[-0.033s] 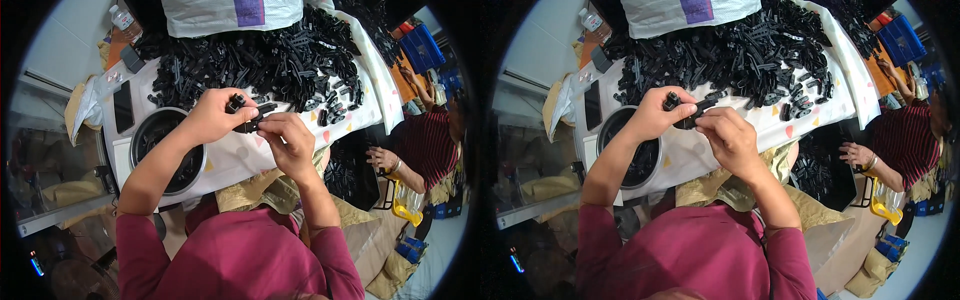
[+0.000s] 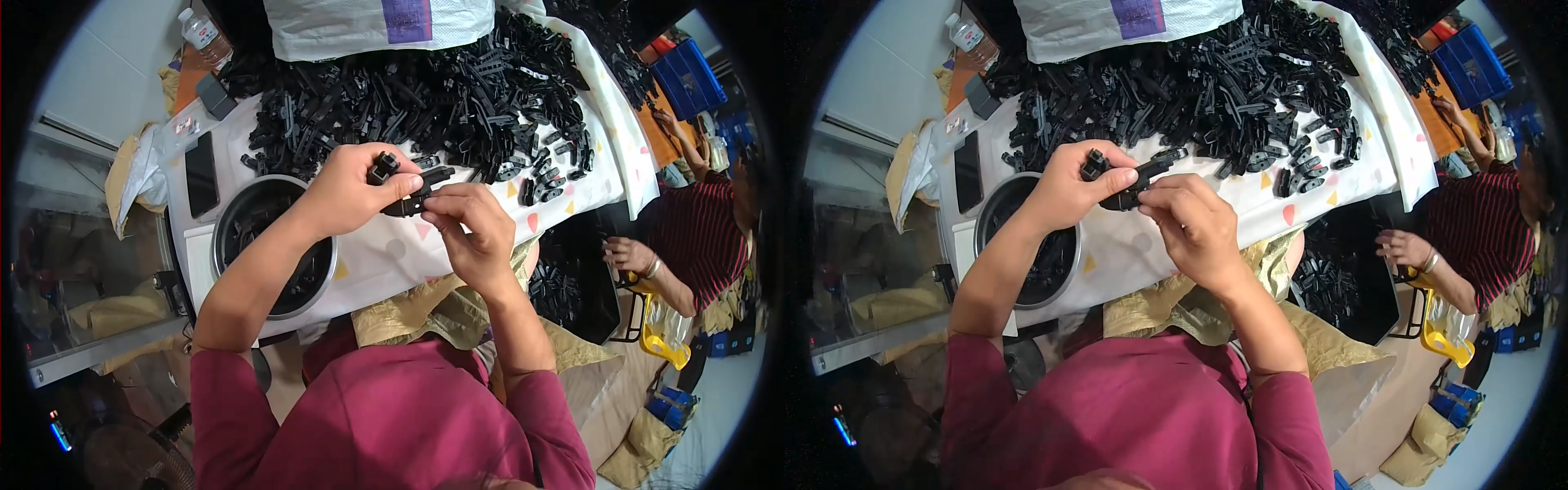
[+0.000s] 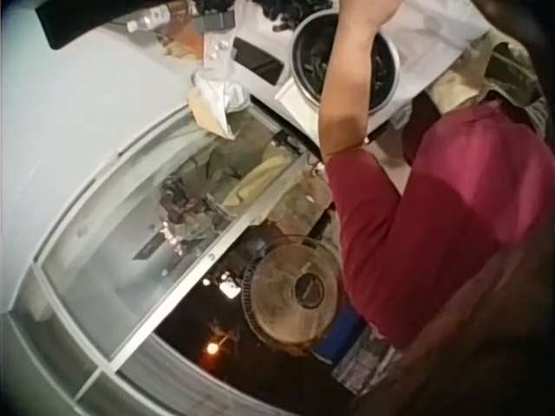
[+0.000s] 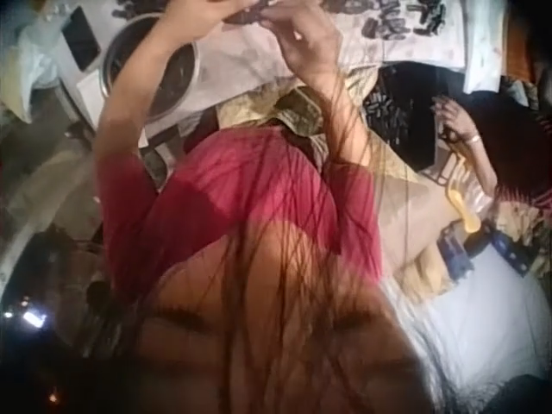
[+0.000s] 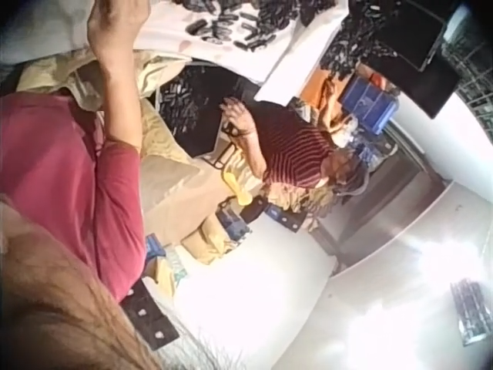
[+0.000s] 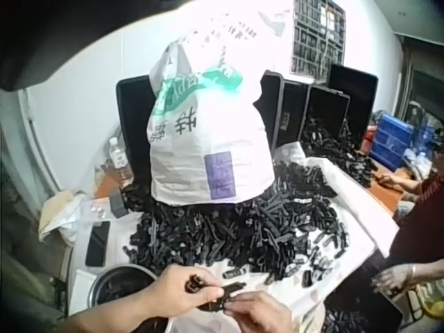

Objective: Inspecting and sorting a large quantity of black plastic clips from a table into a metal bowl.

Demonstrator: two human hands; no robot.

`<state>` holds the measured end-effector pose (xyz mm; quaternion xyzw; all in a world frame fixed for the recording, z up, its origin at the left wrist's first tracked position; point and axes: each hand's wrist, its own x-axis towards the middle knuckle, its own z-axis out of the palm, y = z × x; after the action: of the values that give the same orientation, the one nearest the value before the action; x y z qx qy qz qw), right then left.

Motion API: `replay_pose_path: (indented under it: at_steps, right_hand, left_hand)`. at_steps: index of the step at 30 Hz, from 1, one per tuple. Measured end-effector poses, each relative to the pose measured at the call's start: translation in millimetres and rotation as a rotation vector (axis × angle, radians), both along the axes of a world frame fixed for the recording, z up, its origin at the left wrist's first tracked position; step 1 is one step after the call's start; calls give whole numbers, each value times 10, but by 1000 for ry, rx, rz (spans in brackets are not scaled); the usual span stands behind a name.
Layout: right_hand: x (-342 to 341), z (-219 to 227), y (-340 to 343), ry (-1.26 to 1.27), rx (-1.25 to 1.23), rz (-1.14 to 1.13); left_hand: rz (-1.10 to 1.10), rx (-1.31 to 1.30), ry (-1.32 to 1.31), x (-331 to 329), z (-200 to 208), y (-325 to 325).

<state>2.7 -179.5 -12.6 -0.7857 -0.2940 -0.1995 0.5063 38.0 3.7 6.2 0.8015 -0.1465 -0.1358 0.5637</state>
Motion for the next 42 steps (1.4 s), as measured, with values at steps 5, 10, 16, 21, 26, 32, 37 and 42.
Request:
replay_pose_path:
  at_steps: [5, 10, 16, 21, 26, 32, 37, 42]
  right_hand:
    - [-53, -9, -13, -48, 40, -63]
    - [-75, -94, -88, -121, -24, -56]
    - [-78, -92, -7, 426, 147, 52]
    - [-26, -334, -5, 432, 57, 8]
    - [414, -719, -103, 396, -332, -119]
    - [571, -863, 62, 94, -602, -323]
    - [508, -929, 68, 43, -736, -301]
    - [354, -922, -97, 8, -705, -397]
  left_hand:
    - [-82, 160, -385, -97, 33, 15]
    - [-158, 32, -395, -200, 56, -1]
    - [-91, 229, -445, -218, -127, 56]
    - [-163, 307, -216, -200, -88, 123]
    - [43, -38, -11, -43, -435, 397]
    - [269, 423, -106, 622, -573, 167]
    - [394, 841, -365, 954, -782, -227]
    - [375, 934, -296, 958, -749, -286]
